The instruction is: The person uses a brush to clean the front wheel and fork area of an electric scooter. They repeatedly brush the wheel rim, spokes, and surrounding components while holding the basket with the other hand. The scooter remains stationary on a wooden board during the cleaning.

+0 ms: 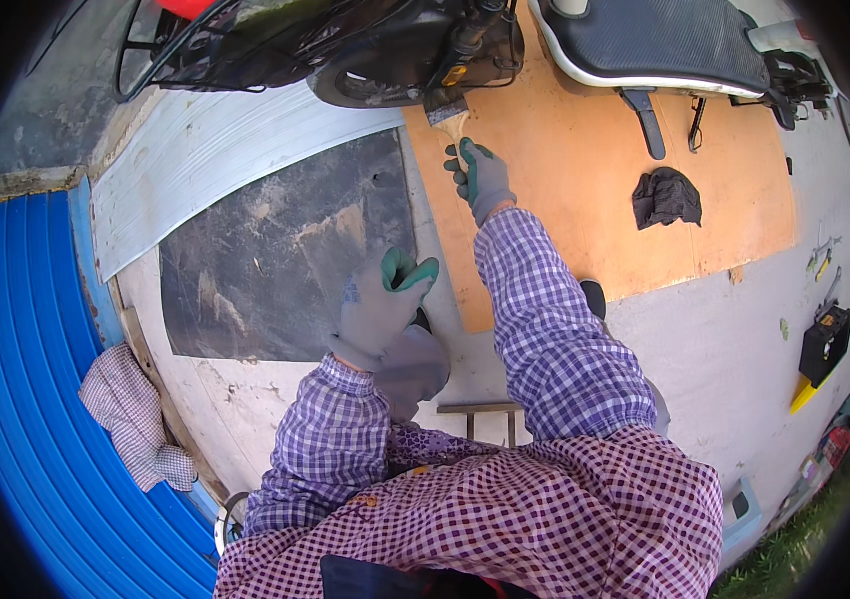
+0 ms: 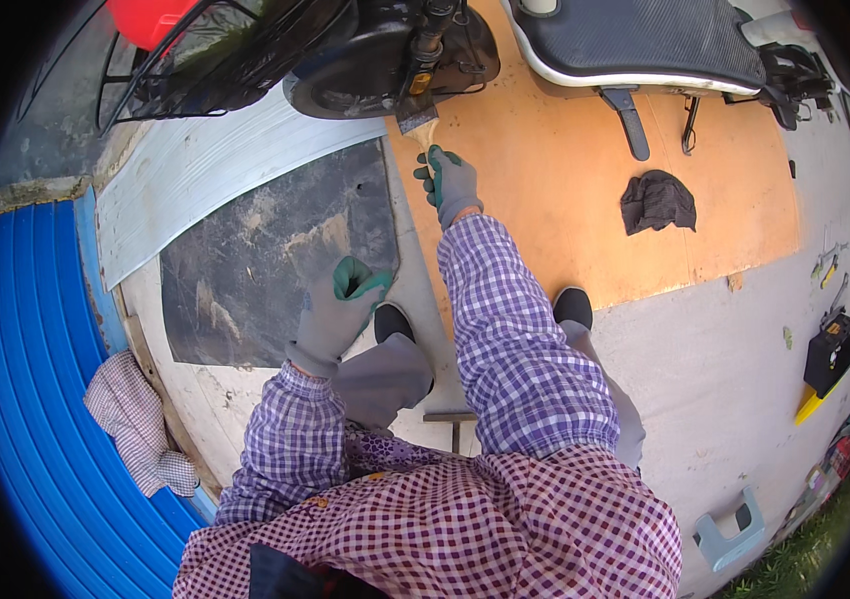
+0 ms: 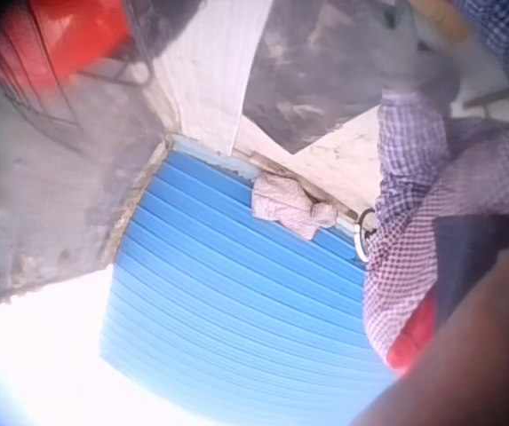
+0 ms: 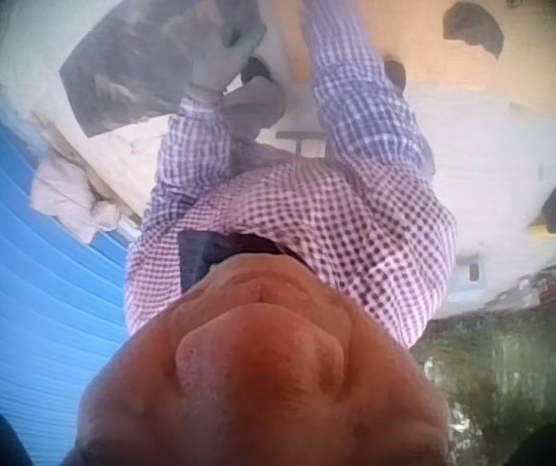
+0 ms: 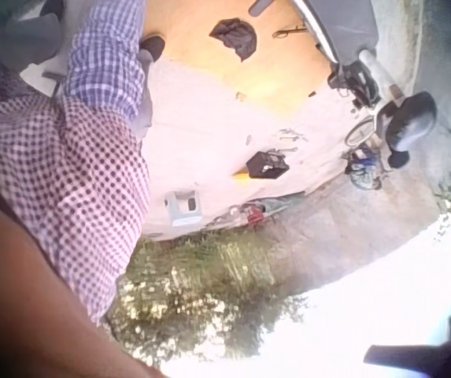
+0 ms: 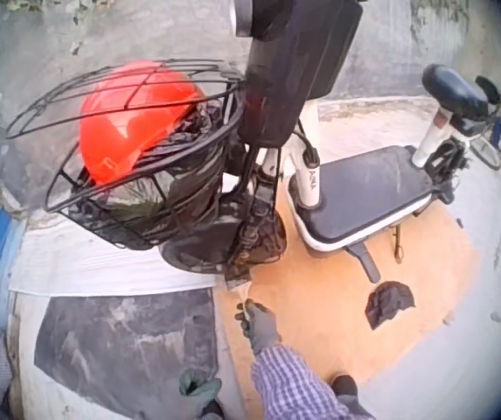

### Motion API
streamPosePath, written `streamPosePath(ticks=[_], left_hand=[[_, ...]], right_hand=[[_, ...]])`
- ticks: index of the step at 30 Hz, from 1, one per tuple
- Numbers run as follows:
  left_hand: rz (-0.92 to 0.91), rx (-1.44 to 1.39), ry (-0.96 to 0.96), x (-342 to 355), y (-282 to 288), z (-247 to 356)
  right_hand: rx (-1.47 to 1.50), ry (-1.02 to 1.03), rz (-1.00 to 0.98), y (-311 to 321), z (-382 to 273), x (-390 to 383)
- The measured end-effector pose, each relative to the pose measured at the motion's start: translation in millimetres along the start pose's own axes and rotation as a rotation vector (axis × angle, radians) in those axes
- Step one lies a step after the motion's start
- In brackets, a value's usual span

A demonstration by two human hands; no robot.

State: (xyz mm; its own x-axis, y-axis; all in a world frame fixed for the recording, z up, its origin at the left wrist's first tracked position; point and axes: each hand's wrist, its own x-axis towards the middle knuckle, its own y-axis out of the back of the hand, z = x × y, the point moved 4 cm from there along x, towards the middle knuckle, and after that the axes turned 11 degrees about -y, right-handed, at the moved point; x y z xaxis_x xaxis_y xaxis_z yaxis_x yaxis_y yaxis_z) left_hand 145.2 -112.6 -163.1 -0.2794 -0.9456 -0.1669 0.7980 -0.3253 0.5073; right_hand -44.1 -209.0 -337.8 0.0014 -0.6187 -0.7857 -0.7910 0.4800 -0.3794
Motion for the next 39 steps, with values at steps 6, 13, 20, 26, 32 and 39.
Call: streamPosePath(ticks=[6, 13, 20, 26, 32, 39], left_hand=[[0.170, -0.108, 0.041, -1.2, 19.6, 2.7], [0.242, -0.345, 0.176, -12.0, 32.3, 1.7], [0.255, -0.379, 0.063, -18.2, 47.0, 3.4], [0.202, -0.449, 0.074, -22.7, 45.8, 0.4], [0.219, -0.475, 0.050, -24.2, 54.6, -6.4], [0.265, -0.505, 0.022, -25.7, 60.8, -11.4]], right_hand=[[-0.095, 0.037, 0.191, -19.9, 8.6, -10.0], [-0.259, 0.362, 0.305, -53.4, 0.3, -54.5], [-0.120, 0.456, 0.278, -72.3, -21.9, -100.8], [-0.152, 0.328, 0.226, -49.1, -36.7, -96.2], [0.104, 0.282, 0.146, -16.1, -61.8, -72.3], [0.199, 0.305, 0.165, 5.8, -50.0, -65.6]])
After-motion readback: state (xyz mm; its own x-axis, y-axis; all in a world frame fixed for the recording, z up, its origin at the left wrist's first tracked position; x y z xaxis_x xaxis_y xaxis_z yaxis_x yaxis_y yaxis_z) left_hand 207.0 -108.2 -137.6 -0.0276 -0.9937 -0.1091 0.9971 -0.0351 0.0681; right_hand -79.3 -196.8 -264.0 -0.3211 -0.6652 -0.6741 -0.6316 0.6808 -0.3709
